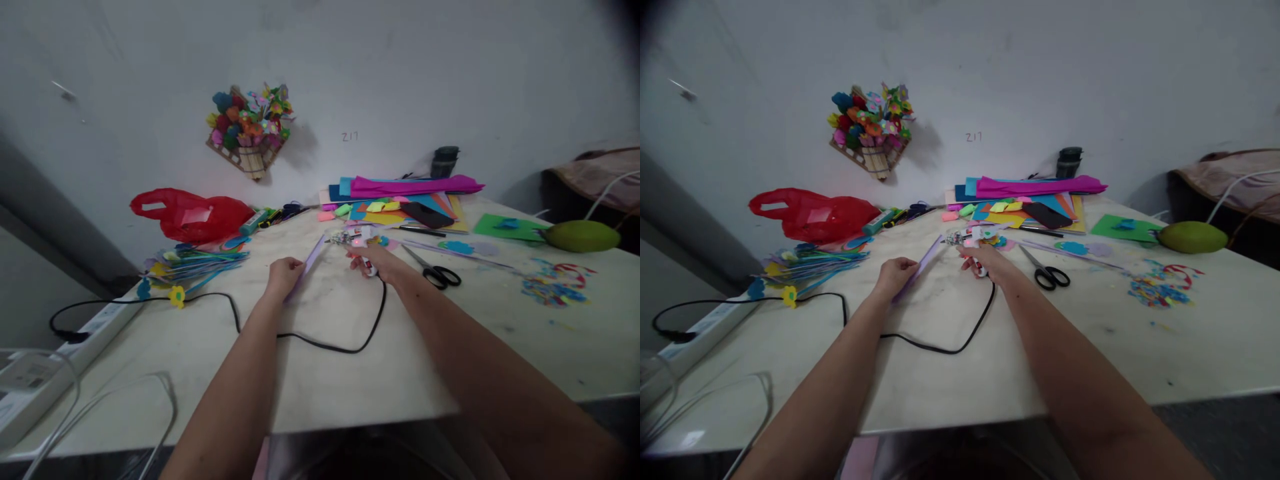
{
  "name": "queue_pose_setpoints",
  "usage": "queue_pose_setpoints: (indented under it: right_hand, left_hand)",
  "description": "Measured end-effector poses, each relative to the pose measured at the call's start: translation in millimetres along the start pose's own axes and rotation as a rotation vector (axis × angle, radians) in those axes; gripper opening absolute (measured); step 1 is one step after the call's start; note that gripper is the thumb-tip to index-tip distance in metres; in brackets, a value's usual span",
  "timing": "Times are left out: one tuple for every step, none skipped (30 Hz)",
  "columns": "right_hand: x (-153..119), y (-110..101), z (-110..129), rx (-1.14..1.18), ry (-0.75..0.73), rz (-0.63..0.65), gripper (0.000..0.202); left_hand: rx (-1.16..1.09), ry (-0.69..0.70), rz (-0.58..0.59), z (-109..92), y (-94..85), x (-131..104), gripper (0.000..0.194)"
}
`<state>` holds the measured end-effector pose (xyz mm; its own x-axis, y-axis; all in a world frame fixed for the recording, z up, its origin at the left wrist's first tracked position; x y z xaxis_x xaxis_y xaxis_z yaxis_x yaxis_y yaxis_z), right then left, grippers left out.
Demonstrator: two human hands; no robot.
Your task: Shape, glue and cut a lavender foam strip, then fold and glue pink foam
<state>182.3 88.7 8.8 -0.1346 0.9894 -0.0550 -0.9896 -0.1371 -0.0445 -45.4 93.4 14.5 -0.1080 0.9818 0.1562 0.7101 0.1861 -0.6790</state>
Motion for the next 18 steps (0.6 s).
queue_pose_setpoints:
  right_hand:
    - [-1,0,2,-0.007,-0.011,0.006,0.026]
    - [-2,0,3,-0.014,-0.022,0.017,0.028]
    - [-3,1,4,-0.021,-0.028,0.03,0.029]
    - [-3,2,4,-0.029,-0.03,0.045,0.031]
    - [-4,3,4,-0.037,-0.029,0.06,0.032]
    - [-4,4,3,-0.043,-0.028,0.071,0.033]
    - [-4,4,3,-0.048,-0.029,0.078,0.034]
    - [-4,5,3,-0.05,-0.034,0.085,0.035]
    - [-4,6,3,-0.05,-0.042,0.09,0.036]
    - [-4,7,3,-0.051,-0.045,0.096,0.037]
    - [-4,7,3,-0.057,-0.044,0.099,0.038]
    - [-3,8,2,-0.066,-0.037,0.101,0.039]
    - [-4,9,1,-0.08,-0.024,0.1,0.04]
    - [-4,9,0,-0.096,-0.01,0.097,0.04]
    - [-4,10,-1,-0.113,0.0,0.094,0.041]
    - [-5,10,-1,-0.128,0.006,0.092,0.04]
    - [-5,11,-1,-0.14,0.007,0.092,0.04]
    - [-5,12,0,-0.149,0.009,0.091,0.04]
  left_hand:
    - [0.001,-0.006,0.019,-1,2.0,-1,0.022]
    - [-0.002,-0.01,0.035,-2,3.7,-3,0.022]
    - [-0.005,-0.012,0.044,-3,4.7,-4,0.022]
    - [-0.004,-0.011,0.047,-4,5.0,-5,0.021]
    - [0.001,-0.007,0.043,-6,4.6,-6,0.021]
    - [0.01,0.0,0.038,-7,4.1,-7,0.02]
    - [0.022,0.007,0.034,-8,3.7,-7,0.02]
    - [0.033,0.012,0.033,-8,3.6,-7,0.021]
    - [0.045,0.018,0.033,-8,3.8,-6,0.021]
    - [0.058,0.026,0.033,-9,3.9,-6,0.022]
    - [0.073,0.035,0.028,-9,3.7,-5,0.022]
    - [0.089,0.047,0.023,-9,3.5,-4,0.022]
    - [0.102,0.059,0.018,-9,3.3,-3,0.022]
    - [0.11,0.07,0.015,-9,3.3,-3,0.022]
    - [0.113,0.079,0.015,-9,3.3,-2,0.022]
    - [0.113,0.086,0.016,-10,3.5,-2,0.023]
    - [0.113,0.09,0.017,-10,3.6,-2,0.023]
    - [0.116,0.093,0.018,-10,3.5,-2,0.023]
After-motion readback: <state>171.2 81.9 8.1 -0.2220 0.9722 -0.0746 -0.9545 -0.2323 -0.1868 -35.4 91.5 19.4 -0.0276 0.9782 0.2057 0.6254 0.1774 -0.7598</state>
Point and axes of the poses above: each hand's wrist, its own x-axis towards the middle knuckle, its own y-axis out of the palm, z = x × y, the point moved 10 cm from there along x, towards the middle knuckle, and after that the axes turned 1 degree about -z, right-handed, at the moved point
